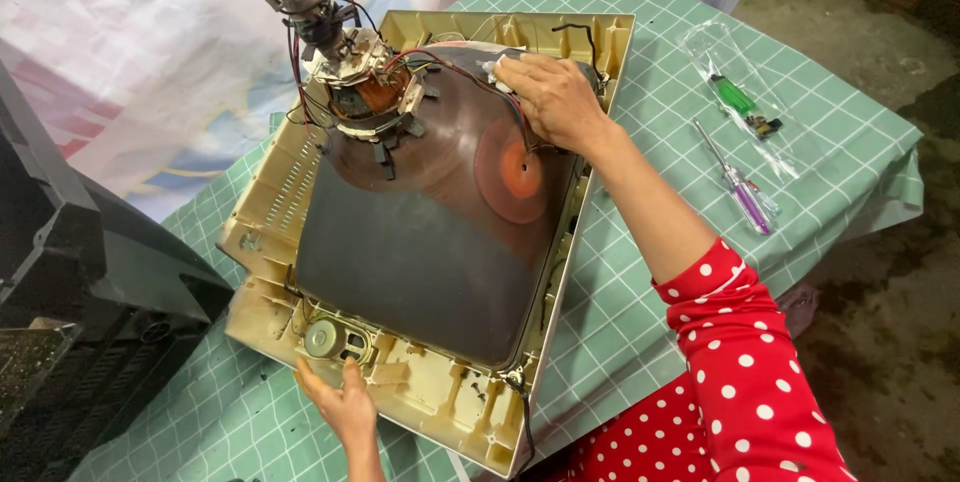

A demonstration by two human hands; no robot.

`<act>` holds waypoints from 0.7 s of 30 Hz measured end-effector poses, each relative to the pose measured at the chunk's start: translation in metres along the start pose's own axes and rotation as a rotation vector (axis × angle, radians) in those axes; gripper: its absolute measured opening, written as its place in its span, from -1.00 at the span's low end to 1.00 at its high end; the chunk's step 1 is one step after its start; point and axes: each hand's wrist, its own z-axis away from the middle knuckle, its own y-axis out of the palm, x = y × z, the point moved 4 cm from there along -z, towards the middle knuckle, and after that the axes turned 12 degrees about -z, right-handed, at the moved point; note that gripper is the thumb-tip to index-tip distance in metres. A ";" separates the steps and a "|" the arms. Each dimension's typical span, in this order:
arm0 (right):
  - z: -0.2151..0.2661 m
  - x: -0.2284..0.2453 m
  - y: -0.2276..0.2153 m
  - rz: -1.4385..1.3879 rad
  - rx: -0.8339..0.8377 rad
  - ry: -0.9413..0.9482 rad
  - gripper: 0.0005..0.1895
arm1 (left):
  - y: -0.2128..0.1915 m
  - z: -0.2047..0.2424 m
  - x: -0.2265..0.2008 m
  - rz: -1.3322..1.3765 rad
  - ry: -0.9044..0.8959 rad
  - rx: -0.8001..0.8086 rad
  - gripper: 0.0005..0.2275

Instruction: The person is meticulously cleaning the interior of a disassembled CRT television using a white cloth, wiping the tube and the plastic housing.

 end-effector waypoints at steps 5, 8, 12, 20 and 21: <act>0.024 -0.019 0.007 0.096 -0.044 0.055 -0.40 | 0.007 -0.007 0.015 0.042 0.032 -0.023 -0.29; 0.038 -0.026 0.005 0.099 -0.030 0.126 -0.49 | 0.003 -0.001 0.005 0.064 0.006 0.001 -0.29; 0.059 -0.034 0.003 0.087 0.012 0.226 -0.46 | 0.001 0.004 0.003 0.106 -0.053 0.009 -0.25; 0.104 -0.054 0.018 0.009 0.157 0.456 -0.56 | -0.007 0.017 -0.014 0.100 -0.082 0.036 -0.26; 0.109 -0.057 0.022 -0.037 0.091 0.422 -0.72 | -0.006 0.015 -0.011 0.100 -0.061 0.025 -0.27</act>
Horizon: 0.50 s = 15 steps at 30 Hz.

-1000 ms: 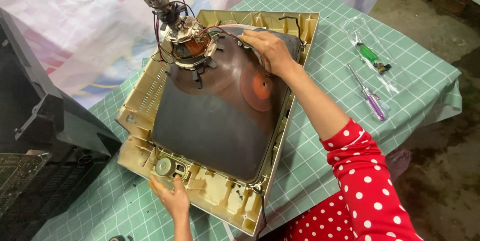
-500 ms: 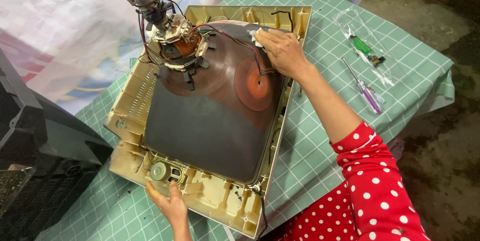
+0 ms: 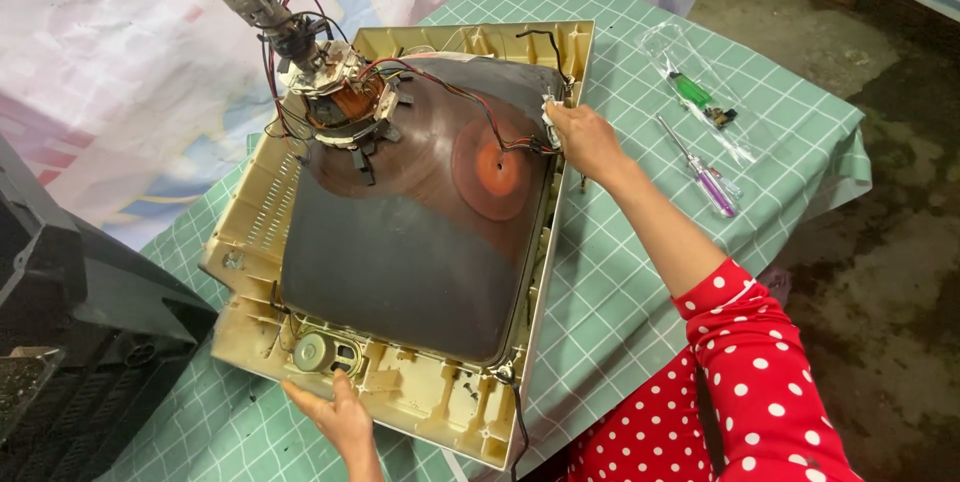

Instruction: The person is meticulously cleaning the interior of a disassembled CRT television using a white cloth, wiping the tube and the plastic housing.

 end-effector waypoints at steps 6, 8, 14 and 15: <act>-0.007 -0.016 0.011 -0.217 -0.097 0.093 -0.52 | 0.007 -0.011 0.013 -0.028 0.024 -0.026 -0.27; -0.007 0.003 0.000 -0.257 -0.175 0.009 -0.59 | 0.008 -0.014 0.016 -0.023 0.024 -0.025 -0.27; -0.029 0.051 -0.023 -0.327 -0.264 -0.204 -0.72 | 0.011 -0.017 0.020 -0.040 0.029 -0.042 -0.27; -0.036 0.060 -0.027 -0.330 -0.246 -0.253 -0.72 | 0.011 -0.017 0.020 -0.032 0.034 -0.047 -0.27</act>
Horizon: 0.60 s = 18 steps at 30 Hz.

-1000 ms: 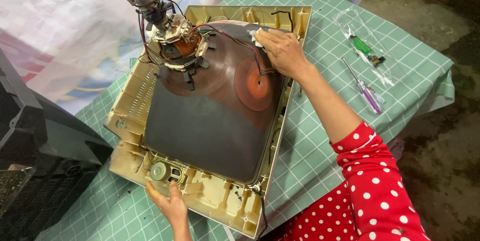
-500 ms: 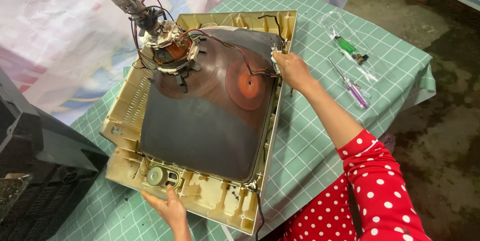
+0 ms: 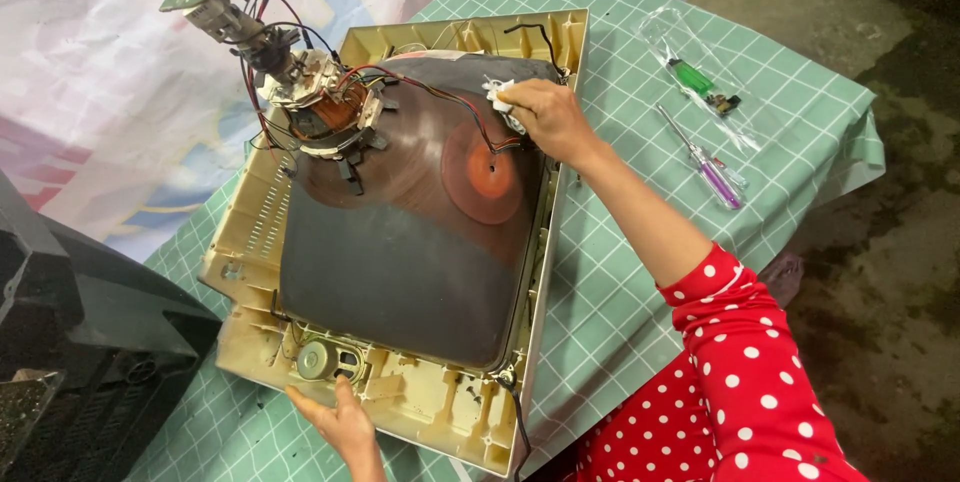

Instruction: The person is meticulously cleaning the interior of a disassembled CRT television using a white cloth, wiping the tube and the plastic housing.

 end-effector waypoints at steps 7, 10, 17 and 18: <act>-0.007 -0.032 0.006 0.006 -0.007 0.110 -0.74 | 0.001 0.000 0.000 0.039 0.017 -0.013 -0.27; 0.004 -0.053 0.010 0.081 -0.044 0.202 -0.75 | -0.006 0.009 -0.013 0.041 -0.020 0.017 -0.27; 0.034 -0.052 0.004 0.250 0.099 0.465 -0.74 | -0.003 0.006 -0.003 0.084 -0.001 0.018 -0.27; 0.038 -0.047 0.001 0.212 0.137 0.547 -0.70 | -0.005 0.010 -0.008 0.100 -0.015 0.033 -0.27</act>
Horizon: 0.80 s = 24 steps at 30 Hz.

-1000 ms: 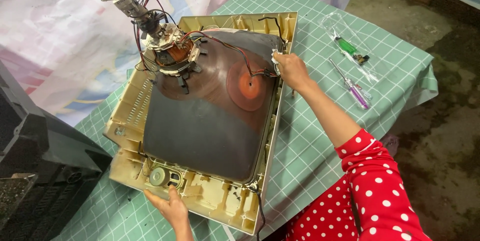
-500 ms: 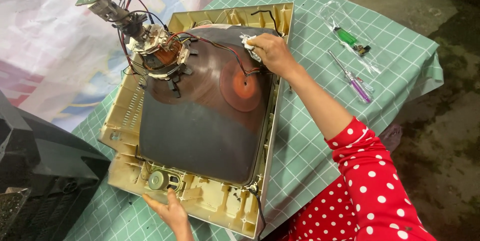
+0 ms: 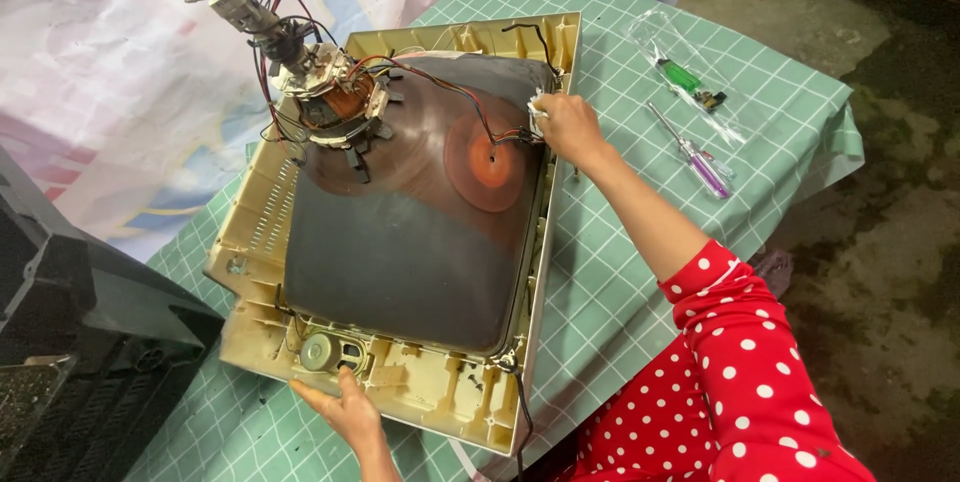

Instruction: The person is meticulously cleaning the interior of a disassembled CRT television using a white cloth, wiping the tube and the plastic housing.

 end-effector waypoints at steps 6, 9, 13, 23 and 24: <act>0.011 0.012 -0.008 -0.248 -0.054 -0.143 -0.74 | 0.007 -0.014 0.021 0.002 0.062 -0.024 -0.27; 0.007 0.035 -0.008 -0.240 -0.121 -0.395 -0.77 | 0.005 -0.011 0.018 -0.008 0.038 -0.016 -0.27; -0.012 0.063 -0.009 -0.229 -0.108 -0.519 -0.71 | 0.004 -0.006 0.011 -0.016 0.028 -0.016 -0.28; -0.036 0.012 -0.005 -0.192 -0.177 -0.245 -0.74 | -0.001 0.001 -0.002 -0.029 -0.031 0.016 -0.27; -0.034 0.002 -0.005 -0.176 -0.180 -0.171 -0.75 | -0.002 0.005 -0.008 -0.030 -0.057 0.038 -0.27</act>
